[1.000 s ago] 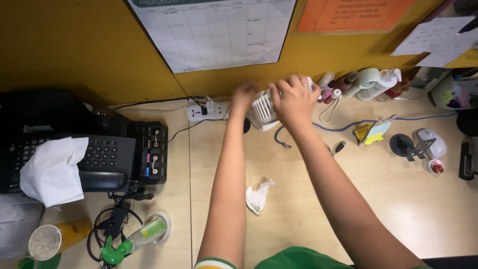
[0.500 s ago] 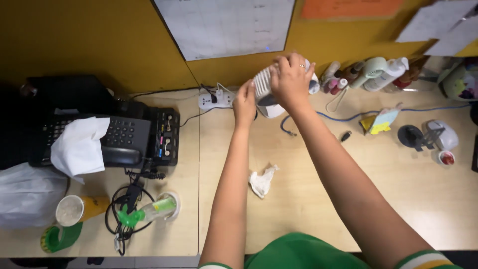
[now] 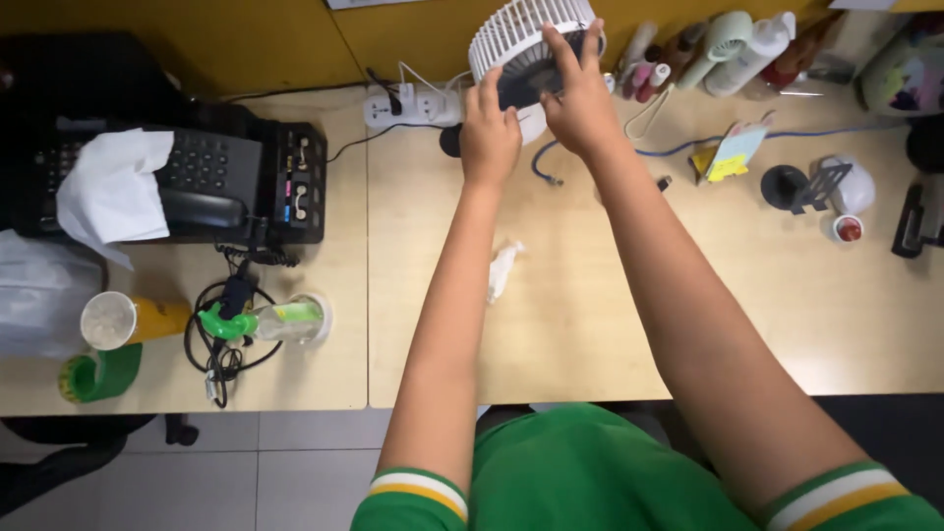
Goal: The person wipes down their desk with a cloth, then cleans a water bottle, a small fan, and a mouse. They plug the fan into a power strip, place a laptop on the desk, and wipe its surface with the cloth.
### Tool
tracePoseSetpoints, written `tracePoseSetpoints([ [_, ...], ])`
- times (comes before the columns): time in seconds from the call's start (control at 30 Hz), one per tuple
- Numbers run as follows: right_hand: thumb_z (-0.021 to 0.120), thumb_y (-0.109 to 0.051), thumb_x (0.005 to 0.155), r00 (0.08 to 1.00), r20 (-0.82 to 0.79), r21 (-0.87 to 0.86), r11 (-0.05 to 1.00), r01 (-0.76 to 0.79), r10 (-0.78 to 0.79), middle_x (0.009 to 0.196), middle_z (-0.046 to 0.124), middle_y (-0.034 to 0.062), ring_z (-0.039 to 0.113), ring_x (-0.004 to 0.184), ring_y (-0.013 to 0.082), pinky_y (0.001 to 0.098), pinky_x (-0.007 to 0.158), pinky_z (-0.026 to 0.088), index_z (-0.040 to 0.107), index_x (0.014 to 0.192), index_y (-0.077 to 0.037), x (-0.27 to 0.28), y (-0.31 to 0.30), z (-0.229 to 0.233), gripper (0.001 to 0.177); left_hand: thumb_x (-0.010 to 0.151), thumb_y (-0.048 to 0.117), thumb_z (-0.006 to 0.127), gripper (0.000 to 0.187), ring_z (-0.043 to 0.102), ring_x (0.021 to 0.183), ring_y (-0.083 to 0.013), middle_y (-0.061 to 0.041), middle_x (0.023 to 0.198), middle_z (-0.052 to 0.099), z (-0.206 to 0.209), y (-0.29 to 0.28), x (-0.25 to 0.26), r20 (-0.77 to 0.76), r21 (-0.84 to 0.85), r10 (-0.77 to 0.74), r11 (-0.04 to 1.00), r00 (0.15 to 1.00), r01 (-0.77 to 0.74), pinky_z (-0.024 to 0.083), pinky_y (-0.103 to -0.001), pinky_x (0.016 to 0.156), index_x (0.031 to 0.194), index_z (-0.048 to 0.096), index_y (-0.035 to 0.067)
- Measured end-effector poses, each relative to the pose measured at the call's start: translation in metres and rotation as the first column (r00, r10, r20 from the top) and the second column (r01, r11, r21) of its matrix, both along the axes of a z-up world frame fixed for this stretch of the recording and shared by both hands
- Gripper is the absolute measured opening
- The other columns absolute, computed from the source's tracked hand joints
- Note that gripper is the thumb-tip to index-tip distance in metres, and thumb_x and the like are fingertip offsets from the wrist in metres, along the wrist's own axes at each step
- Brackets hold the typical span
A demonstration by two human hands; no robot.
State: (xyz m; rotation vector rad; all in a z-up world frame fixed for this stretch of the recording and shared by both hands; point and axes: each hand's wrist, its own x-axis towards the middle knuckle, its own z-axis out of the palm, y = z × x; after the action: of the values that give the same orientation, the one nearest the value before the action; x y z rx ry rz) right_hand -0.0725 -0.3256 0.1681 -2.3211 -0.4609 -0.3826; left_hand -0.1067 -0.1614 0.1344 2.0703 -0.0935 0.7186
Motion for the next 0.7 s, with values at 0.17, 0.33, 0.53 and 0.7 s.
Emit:
tracePoseSetpoints([
  [0.17, 0.08, -0.005, 0.086, 0.996, -0.081, -0.041, 0.998, -0.044, 0.041, 0.169, 0.0, 0.0333, 0.044, 0.143, 0.0499, 0.0446, 0.114, 0.049, 0.04, 0.161, -0.034, 0.012, -0.015, 0.018, 0.089, 0.088, 0.002, 0.069, 0.063, 0.065, 0.115, -0.04, -0.018, 0.128, 0.061, 0.0, -0.005, 0.005, 0.004, -0.002, -0.006, 1.0, 1.0, 0.006, 0.056, -0.045, 0.094, 0.145, 0.047, 0.018],
  [0.33, 0.082, -0.005, 0.088, 0.994, -0.06, -0.039, 0.995, -0.094, 0.091, 0.169, 0.001, 0.0319, 0.039, 0.148, 0.0497, 0.0447, 0.115, 0.047, 0.034, 0.164, -0.032, 0.007, -0.034, 0.015, 0.094, 0.089, 0.003, 0.07, 0.064, 0.066, 0.116, -0.0372, -0.017, 0.127, 0.063, -0.01, -0.008, 0.007, 0.006, -0.028, -0.055, 0.998, 0.998, 0.055, 0.056, -0.044, 0.094, 0.146, 0.045, 0.02],
  [0.53, 0.074, -0.002, 0.087, 1.0, -0.015, -0.03, 0.999, -0.013, 0.013, 0.17, 0.007, 0.0316, 0.029, 0.154, 0.0506, 0.048, 0.12, 0.04, 0.025, 0.168, -0.023, -0.049, -0.048, -0.018, 0.097, 0.091, 0.004, 0.069, 0.061, 0.066, 0.118, -0.0347, -0.018, 0.129, 0.061, -0.019, -0.026, -0.01, 0.028, -0.041, -0.122, 0.992, 0.992, 0.123, 0.056, -0.043, 0.095, 0.146, 0.044, 0.013],
  [0.7, 0.072, -0.009, 0.089, 0.99, -0.129, -0.018, 0.999, 0.049, -0.051, 0.167, 0.02, 0.0313, 0.032, 0.148, 0.0509, 0.0494, 0.116, 0.039, 0.028, 0.163, -0.02, -0.095, -0.073, -0.035, 0.087, 0.091, 0.007, 0.069, 0.042, 0.063, 0.116, -0.0393, -0.016, 0.123, 0.062, -0.022, -0.072, -0.029, 0.032, 0.089, -0.219, 0.973, 0.975, 0.215, 0.053, -0.046, 0.094, 0.131, 0.056, 0.011],
])
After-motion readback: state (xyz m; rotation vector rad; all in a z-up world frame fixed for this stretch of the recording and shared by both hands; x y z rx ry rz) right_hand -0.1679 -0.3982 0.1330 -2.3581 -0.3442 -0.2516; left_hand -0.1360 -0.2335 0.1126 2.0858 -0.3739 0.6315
